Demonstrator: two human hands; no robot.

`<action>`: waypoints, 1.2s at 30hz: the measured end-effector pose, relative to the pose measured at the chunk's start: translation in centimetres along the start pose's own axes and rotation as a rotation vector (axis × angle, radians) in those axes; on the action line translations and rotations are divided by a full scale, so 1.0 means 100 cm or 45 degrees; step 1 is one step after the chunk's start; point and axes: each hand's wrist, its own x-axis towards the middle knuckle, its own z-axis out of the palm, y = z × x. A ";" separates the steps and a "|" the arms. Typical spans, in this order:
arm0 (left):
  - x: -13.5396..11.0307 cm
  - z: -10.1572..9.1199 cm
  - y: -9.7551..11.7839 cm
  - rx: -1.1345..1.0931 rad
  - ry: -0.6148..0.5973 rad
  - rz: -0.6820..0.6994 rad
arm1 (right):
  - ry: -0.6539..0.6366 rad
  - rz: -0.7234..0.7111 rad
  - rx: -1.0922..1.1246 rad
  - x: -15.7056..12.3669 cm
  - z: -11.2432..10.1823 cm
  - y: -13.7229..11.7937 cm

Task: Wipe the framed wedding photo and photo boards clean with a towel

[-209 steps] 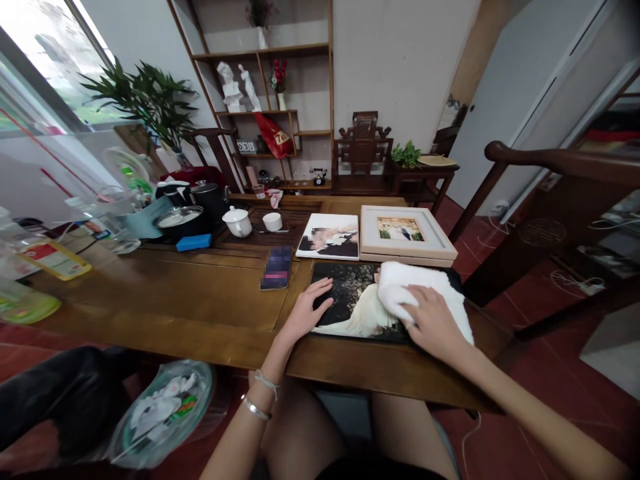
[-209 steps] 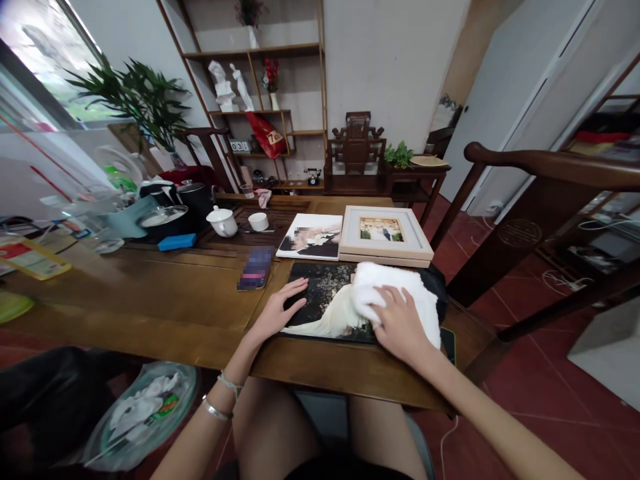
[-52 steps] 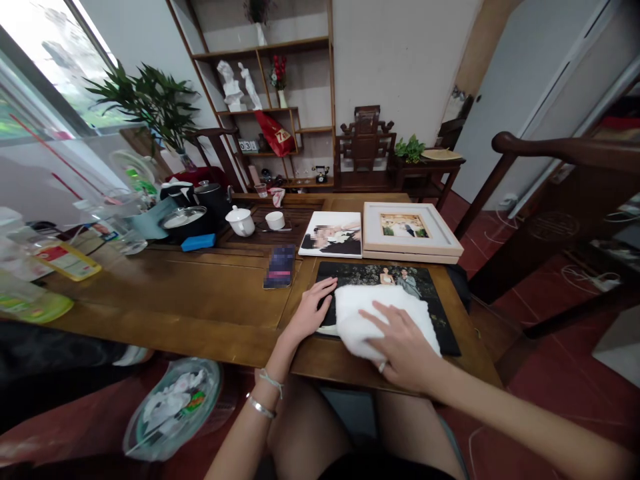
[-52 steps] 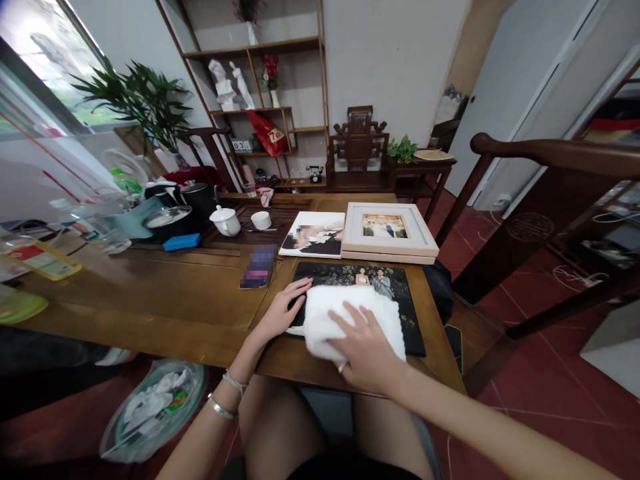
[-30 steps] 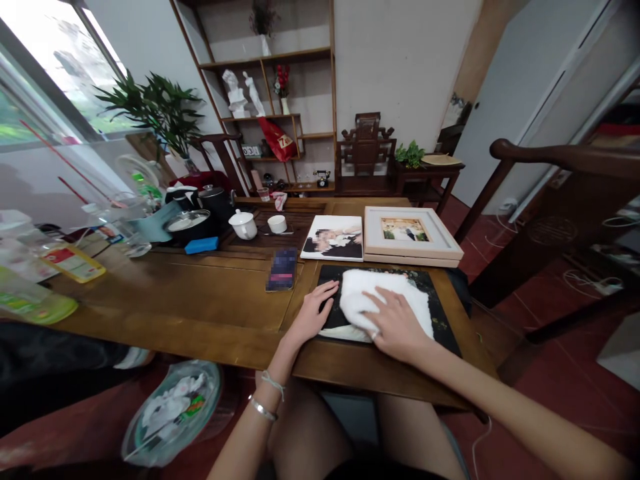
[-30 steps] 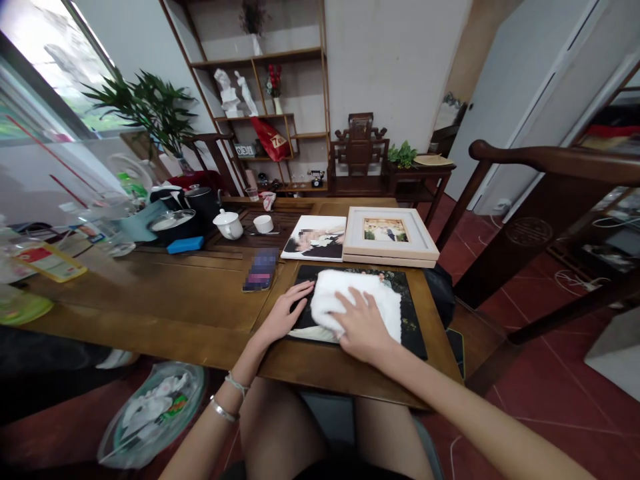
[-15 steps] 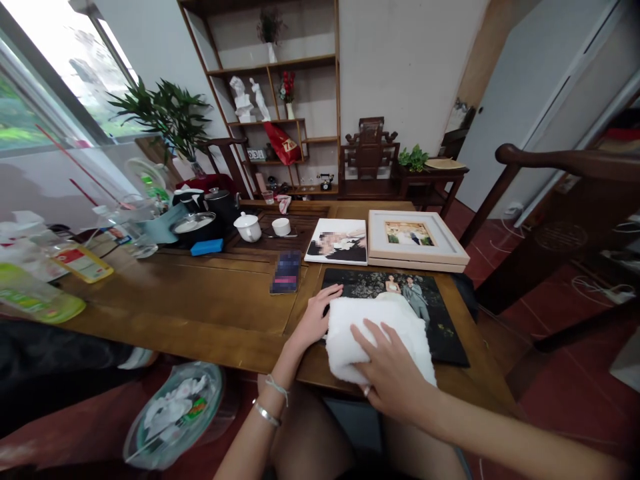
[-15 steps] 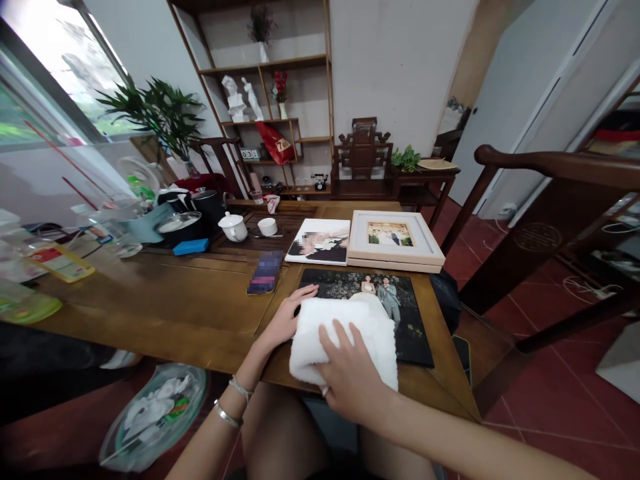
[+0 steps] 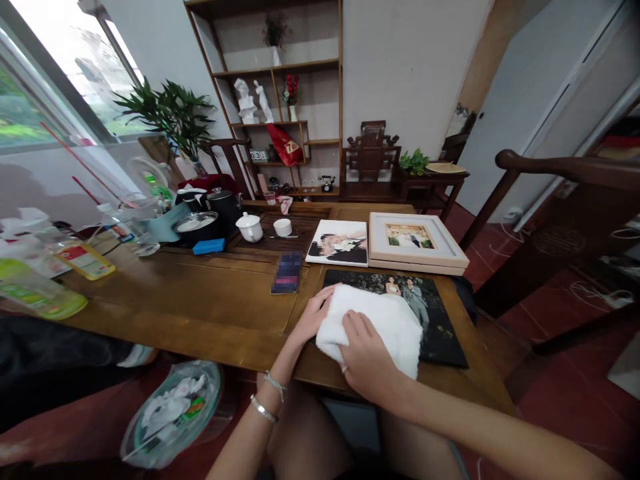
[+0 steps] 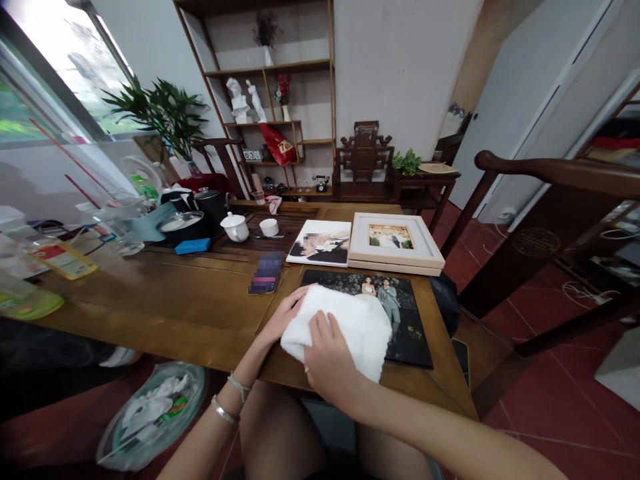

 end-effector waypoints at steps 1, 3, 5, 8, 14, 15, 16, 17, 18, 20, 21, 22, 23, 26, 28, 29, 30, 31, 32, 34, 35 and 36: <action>0.000 0.000 0.001 -0.002 0.007 0.005 | 0.008 -0.013 0.020 -0.003 0.000 -0.003; -0.002 0.001 0.003 0.045 0.006 0.037 | 0.002 -0.019 0.086 -0.010 -0.002 0.000; -0.003 0.002 0.003 0.149 -0.012 0.080 | -0.009 -0.014 0.177 -0.017 -0.008 0.013; -0.004 0.004 0.000 0.289 -0.032 0.134 | -0.042 0.031 0.266 -0.025 -0.016 0.044; -0.004 0.006 -0.005 0.337 -0.001 0.178 | -0.054 0.180 0.237 -0.004 -0.019 0.103; -0.004 0.006 -0.005 0.340 -0.003 0.174 | -0.047 0.184 0.249 0.005 -0.017 0.108; -0.004 0.005 -0.005 0.345 -0.005 0.167 | -0.041 0.184 0.261 0.016 -0.014 0.111; -0.004 0.005 -0.004 0.352 -0.011 0.158 | -0.037 0.179 0.271 0.028 -0.012 0.112; -0.004 0.005 -0.003 0.363 -0.017 0.149 | -0.034 0.169 0.278 0.040 -0.008 0.111; -0.004 0.005 -0.002 0.393 -0.021 0.132 | -0.031 0.132 0.284 0.062 -0.002 0.106; -0.005 0.005 -0.002 0.407 -0.018 0.124 | -0.029 0.109 0.288 0.071 0.001 0.103; -0.005 0.006 -0.002 0.419 -0.015 0.115 | -0.025 0.087 0.289 0.078 0.003 0.100; -0.005 0.006 -0.002 0.427 -0.012 0.107 | -0.020 0.066 0.289 0.081 0.005 0.099; -0.006 0.006 -0.002 0.423 -0.017 0.107 | 0.004 0.038 0.276 0.070 0.005 0.103; -0.006 0.006 -0.001 0.416 -0.036 0.117 | 0.026 0.055 0.254 0.047 0.004 0.114; -0.006 0.005 -0.001 0.414 -0.044 0.118 | 0.038 0.074 0.241 0.032 0.003 0.122; -0.006 0.005 0.000 0.413 -0.050 0.117 | 0.049 0.096 0.228 0.016 0.002 0.132; -0.006 0.005 0.000 0.413 -0.053 0.116 | 0.060 0.118 0.213 0.000 0.001 0.141; -0.006 0.005 0.001 0.411 -0.051 0.116 | 0.074 0.139 0.195 -0.015 0.001 0.151; -0.005 0.005 0.002 0.403 -0.043 0.125 | 0.119 0.159 0.141 -0.041 0.002 0.167; -0.005 0.005 0.002 0.398 -0.040 0.130 | 0.140 0.166 0.111 -0.050 0.003 0.172; -0.005 0.006 0.002 0.393 -0.037 0.133 | 0.157 0.176 0.082 -0.055 0.003 0.174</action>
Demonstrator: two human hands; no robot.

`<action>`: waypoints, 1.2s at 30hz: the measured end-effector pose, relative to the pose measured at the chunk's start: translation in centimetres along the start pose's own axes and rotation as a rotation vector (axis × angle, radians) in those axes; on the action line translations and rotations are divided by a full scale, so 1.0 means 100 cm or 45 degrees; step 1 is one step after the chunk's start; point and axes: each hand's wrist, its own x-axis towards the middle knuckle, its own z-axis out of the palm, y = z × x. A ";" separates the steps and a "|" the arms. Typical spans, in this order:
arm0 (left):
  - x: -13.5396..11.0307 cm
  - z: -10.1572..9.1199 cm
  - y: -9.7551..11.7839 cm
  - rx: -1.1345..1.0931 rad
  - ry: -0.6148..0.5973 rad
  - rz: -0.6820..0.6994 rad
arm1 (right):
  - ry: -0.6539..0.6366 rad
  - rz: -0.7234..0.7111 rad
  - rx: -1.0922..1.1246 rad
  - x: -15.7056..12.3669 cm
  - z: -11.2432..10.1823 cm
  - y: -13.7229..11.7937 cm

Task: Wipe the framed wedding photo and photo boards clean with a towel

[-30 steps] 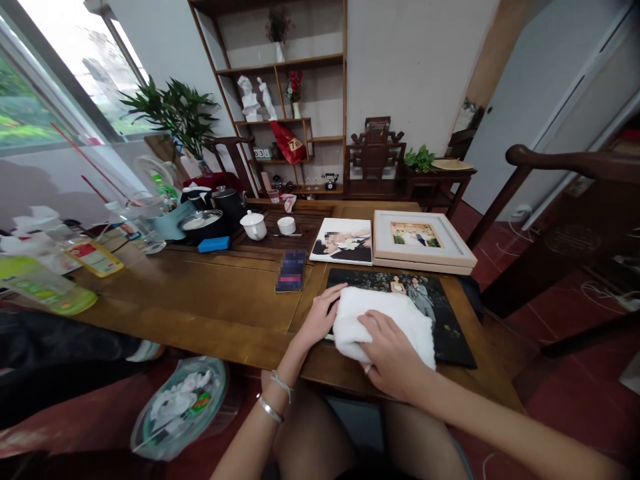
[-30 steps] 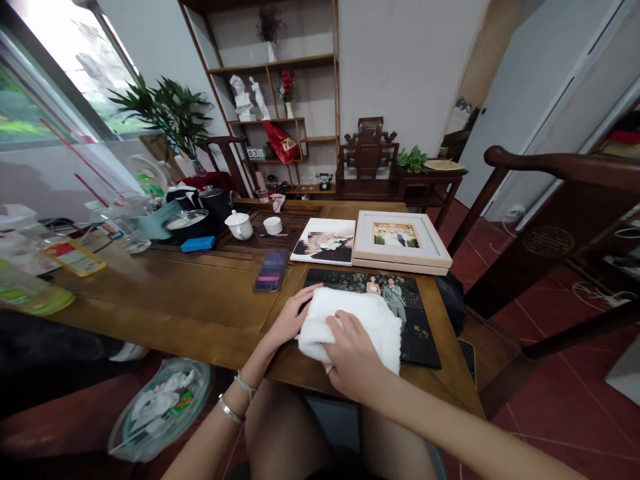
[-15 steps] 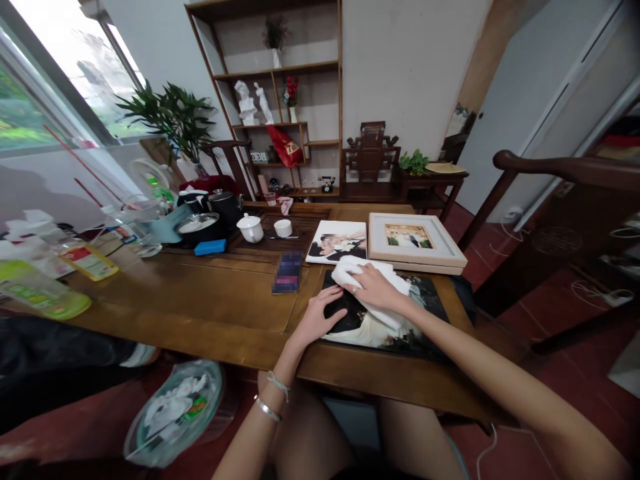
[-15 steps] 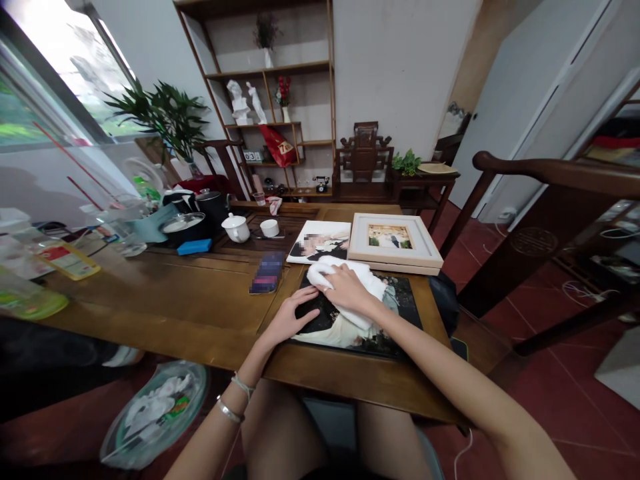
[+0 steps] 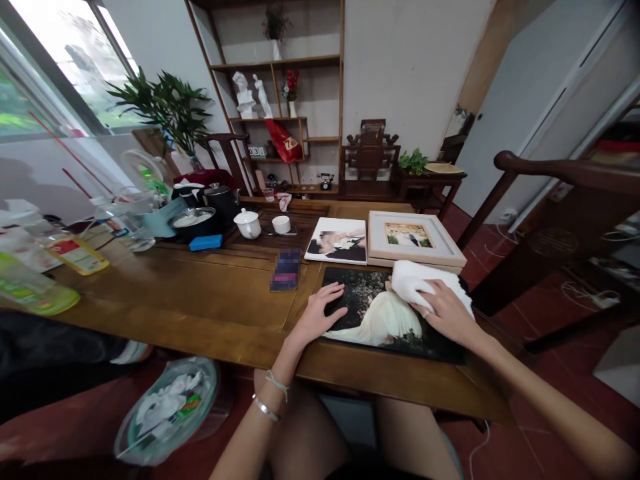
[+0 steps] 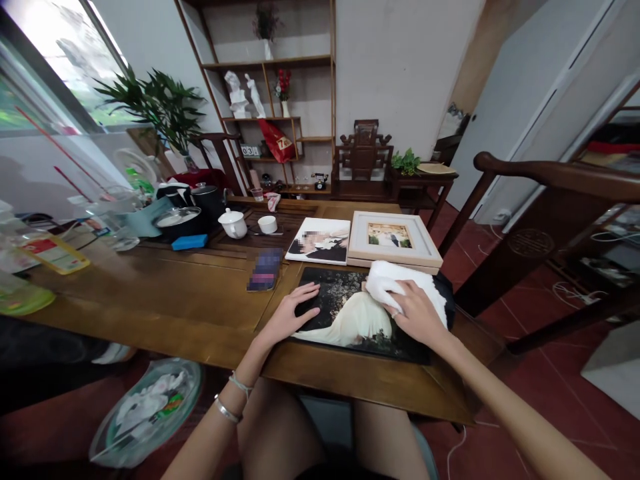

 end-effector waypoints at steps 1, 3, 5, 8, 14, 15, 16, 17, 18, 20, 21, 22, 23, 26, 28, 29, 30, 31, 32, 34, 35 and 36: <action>0.000 0.000 0.000 -0.005 0.002 0.000 | 0.012 0.014 -0.023 -0.002 0.000 0.000; 0.001 0.000 0.001 -0.018 0.003 -0.008 | 0.009 0.046 -0.035 -0.001 0.000 -0.013; 0.001 0.000 0.001 -0.026 -0.003 -0.018 | -0.012 0.042 0.008 0.004 0.000 -0.039; 0.001 -0.001 0.002 -0.022 -0.014 -0.011 | -0.073 -0.083 0.138 0.005 0.000 -0.088; 0.001 -0.002 0.003 0.000 -0.037 0.029 | -0.163 -0.237 0.251 -0.015 -0.006 -0.121; 0.001 -0.002 0.002 0.004 -0.032 0.018 | -0.152 -0.211 0.245 -0.016 -0.007 -0.111; 0.000 -0.001 0.002 0.009 -0.030 0.007 | -0.136 -0.172 0.224 -0.015 -0.008 -0.099; 0.000 -0.001 0.001 0.014 -0.029 -0.002 | -0.119 -0.124 0.184 -0.013 -0.009 -0.084; 0.000 -0.001 0.001 0.020 -0.030 -0.009 | -0.104 -0.072 0.132 -0.011 -0.009 -0.069; -0.001 0.000 0.001 0.035 -0.030 -0.017 | -0.079 0.033 0.021 -0.004 -0.009 -0.042; -0.001 0.000 0.001 0.044 -0.030 -0.021 | -0.070 0.077 -0.025 -0.001 -0.008 -0.033; -0.001 -0.001 0.001 0.053 -0.030 -0.025 | -0.064 0.115 -0.064 0.001 -0.007 -0.028; -0.002 -0.001 0.002 0.061 -0.031 -0.030 | -0.059 0.145 -0.093 0.002 -0.006 -0.027; -0.002 -0.001 0.002 0.074 -0.044 -0.039 | -0.064 0.123 -0.090 -0.003 -0.003 -0.052; -0.002 -0.001 0.002 0.082 -0.049 -0.034 | -0.101 0.014 -0.004 -0.011 -0.003 -0.081; -0.003 -0.001 0.002 0.086 -0.049 -0.029 | -0.132 -0.057 0.053 -0.016 -0.004 -0.095; -0.003 0.000 0.001 0.088 -0.049 -0.021 | -0.164 -0.126 0.109 -0.021 -0.005 -0.108; -0.003 0.000 0.001 0.090 -0.047 -0.011 | -0.197 -0.187 0.161 -0.024 -0.007 -0.119; -0.003 0.000 0.000 0.089 -0.046 0.000 | -0.223 -0.227 0.206 -0.027 -0.009 -0.125; -0.003 0.000 0.000 0.086 -0.041 0.012 | -0.235 -0.234 0.264 -0.026 -0.011 -0.125; -0.003 0.000 0.000 0.086 -0.037 0.009 | -0.220 -0.204 0.269 -0.023 -0.012 -0.118; -0.003 0.000 0.001 0.086 -0.032 0.002 | -0.198 -0.158 0.253 -0.019 -0.012 -0.108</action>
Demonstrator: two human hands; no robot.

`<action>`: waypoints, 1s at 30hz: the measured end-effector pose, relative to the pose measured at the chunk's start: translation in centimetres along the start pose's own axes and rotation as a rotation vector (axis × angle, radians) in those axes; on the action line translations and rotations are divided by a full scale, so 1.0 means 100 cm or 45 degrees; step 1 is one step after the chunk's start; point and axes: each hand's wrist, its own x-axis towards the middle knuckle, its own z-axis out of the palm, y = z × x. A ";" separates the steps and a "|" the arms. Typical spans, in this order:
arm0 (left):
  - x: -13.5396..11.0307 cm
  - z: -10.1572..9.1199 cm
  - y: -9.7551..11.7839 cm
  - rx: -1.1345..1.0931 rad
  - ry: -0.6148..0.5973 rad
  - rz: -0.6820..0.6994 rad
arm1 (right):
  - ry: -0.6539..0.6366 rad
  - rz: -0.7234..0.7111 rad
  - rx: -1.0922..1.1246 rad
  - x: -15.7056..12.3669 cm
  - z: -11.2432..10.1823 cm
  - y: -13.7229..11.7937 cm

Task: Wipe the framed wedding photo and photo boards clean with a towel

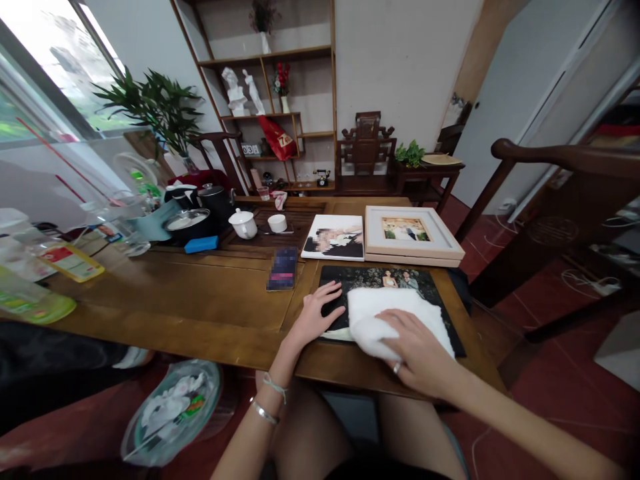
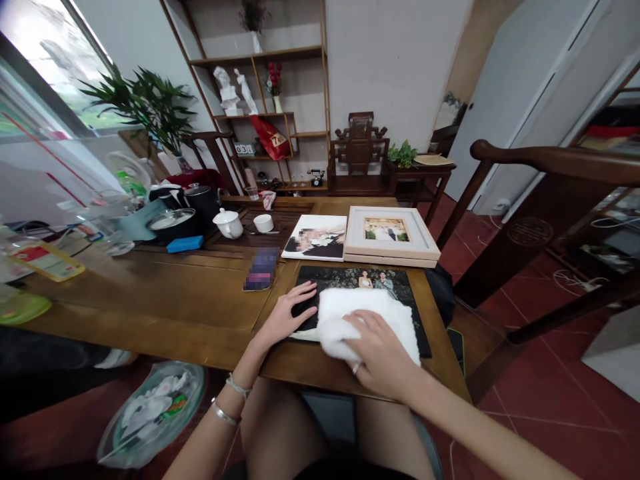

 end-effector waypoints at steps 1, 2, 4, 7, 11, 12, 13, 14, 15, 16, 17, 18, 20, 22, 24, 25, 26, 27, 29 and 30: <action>0.000 0.000 0.001 -0.003 0.006 -0.009 | 0.028 0.051 -0.032 0.003 -0.002 0.013; 0.000 0.000 0.002 -0.010 0.013 -0.017 | 0.055 0.104 -0.081 0.006 -0.005 0.027; 0.000 -0.001 0.004 -0.039 0.026 -0.013 | 0.091 0.205 -0.196 0.013 -0.008 0.055; 0.000 -0.001 0.006 -0.075 0.049 0.015 | 0.110 0.301 -0.313 0.017 -0.010 0.077; 0.002 0.000 0.005 -0.064 0.065 0.019 | 0.128 0.260 -0.299 0.012 -0.004 0.056; 0.002 0.000 0.004 -0.059 0.061 0.021 | 0.122 0.219 -0.271 0.009 -0.001 0.044; 0.002 0.000 0.003 -0.054 0.056 0.024 | 0.103 0.163 -0.239 0.005 0.002 0.031; 0.003 0.000 0.002 -0.051 0.053 0.030 | 0.071 0.090 -0.204 0.002 0.005 0.019; 0.003 0.000 0.002 -0.049 0.050 0.041 | 0.031 0.003 -0.167 -0.001 0.007 0.008; 0.003 0.000 0.001 -0.049 0.047 0.053 | -0.005 -0.086 -0.131 -0.004 0.008 0.000; 0.003 0.000 0.000 -0.050 0.045 0.066 | -0.033 -0.166 -0.094 -0.006 0.009 -0.005; 0.003 0.000 0.000 -0.051 0.044 0.075 | -0.048 -0.223 -0.060 -0.007 0.008 -0.006; 0.003 0.000 -0.001 -0.049 0.043 0.072 | -0.038 -0.235 -0.013 -0.005 0.004 0.004; 0.003 0.000 0.000 -0.047 0.049 0.055 | 0.002 -0.134 -0.022 0.000 -0.001 0.026; 0.002 0.000 0.000 -0.050 0.054 0.050 | 0.050 0.009 -0.093 0.009 -0.007 0.054; 0.002 0.000 0.000 -0.054 0.056 0.052 | 0.075 0.090 -0.144 0.013 -0.008 0.067; 0.002 0.000 0.001 -0.057 0.057 0.056 | 0.097 0.175 -0.196 0.018 -0.009 0.078; 0.002 0.000 0.001 -0.060 0.057 0.058 | 0.113 0.260 -0.246 0.022 -0.009 0.086; 0.002 0.000 0.001 -0.065 0.058 0.055 | 0.120 0.395 -0.325 0.026 -0.005 0.088; 0.002 0.000 0.001 -0.066 0.058 0.053 | 0.109 0.427 -0.345 0.026 -0.002 0.083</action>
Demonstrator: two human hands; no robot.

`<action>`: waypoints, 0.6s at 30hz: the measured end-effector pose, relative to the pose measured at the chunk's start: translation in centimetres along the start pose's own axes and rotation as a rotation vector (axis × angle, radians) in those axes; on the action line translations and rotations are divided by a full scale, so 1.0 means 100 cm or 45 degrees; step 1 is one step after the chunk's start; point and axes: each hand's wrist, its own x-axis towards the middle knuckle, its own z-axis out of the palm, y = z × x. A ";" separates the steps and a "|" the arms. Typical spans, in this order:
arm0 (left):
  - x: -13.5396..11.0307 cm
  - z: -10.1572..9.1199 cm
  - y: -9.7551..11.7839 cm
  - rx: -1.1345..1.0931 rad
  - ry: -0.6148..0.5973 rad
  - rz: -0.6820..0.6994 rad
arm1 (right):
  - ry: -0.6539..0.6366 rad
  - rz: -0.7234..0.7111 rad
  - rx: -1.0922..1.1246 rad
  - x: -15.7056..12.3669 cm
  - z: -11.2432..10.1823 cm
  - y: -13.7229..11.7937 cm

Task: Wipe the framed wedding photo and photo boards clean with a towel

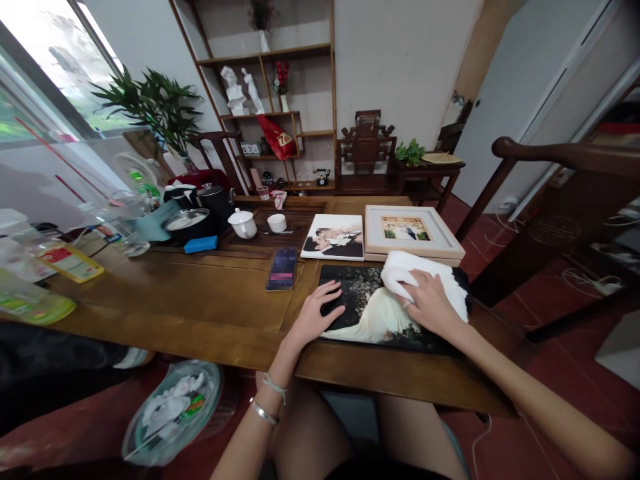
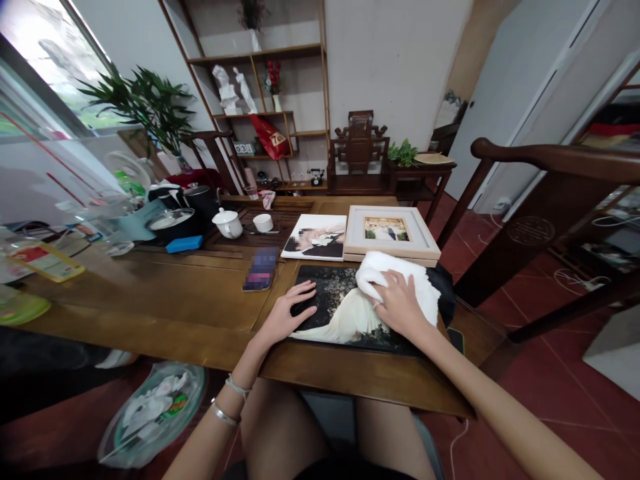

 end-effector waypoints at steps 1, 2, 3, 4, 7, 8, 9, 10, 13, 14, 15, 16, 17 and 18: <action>0.000 0.000 0.000 0.000 -0.001 -0.002 | -0.018 -0.005 -0.007 -0.005 0.000 -0.009; 0.000 0.000 0.000 0.001 -0.001 -0.005 | -0.040 -0.044 0.007 -0.013 0.000 -0.020; 0.001 0.000 0.000 0.003 0.000 -0.007 | -0.067 -0.110 0.040 -0.023 -0.002 -0.033; 0.001 0.000 -0.001 0.005 -0.002 -0.007 | -0.097 -0.199 0.090 -0.034 -0.004 -0.046; 0.001 0.000 -0.002 -0.005 -0.015 0.010 | -0.199 -0.518 0.256 -0.062 -0.014 -0.075; 0.001 0.000 -0.003 -0.014 -0.022 0.021 | -0.230 -0.605 0.301 -0.067 -0.018 -0.079; 0.001 0.000 -0.004 -0.025 -0.026 0.031 | -0.251 -0.665 0.336 -0.069 -0.020 -0.079; 0.001 0.000 -0.004 -0.035 -0.026 0.035 | -0.259 -0.693 0.363 -0.067 -0.021 -0.075; 0.000 -0.001 -0.004 -0.036 -0.011 0.014 | -0.209 -0.597 0.347 -0.046 -0.018 -0.048; 0.000 -0.001 -0.003 -0.029 -0.007 0.002 | -0.177 -0.530 0.310 -0.036 -0.015 -0.036; 0.000 -0.001 -0.003 -0.023 -0.004 -0.009 | -0.141 -0.454 0.263 -0.027 -0.012 -0.024; 0.000 -0.001 -0.002 -0.017 -0.006 -0.017 | -0.107 -0.379 0.214 -0.019 -0.008 -0.014; -0.001 -0.001 -0.001 -0.014 -0.010 -0.021 | -0.078 -0.309 0.168 -0.012 -0.005 -0.007; -0.001 -0.001 0.000 -0.013 -0.014 -0.025 | -0.051 -0.247 0.129 -0.007 -0.002 -0.002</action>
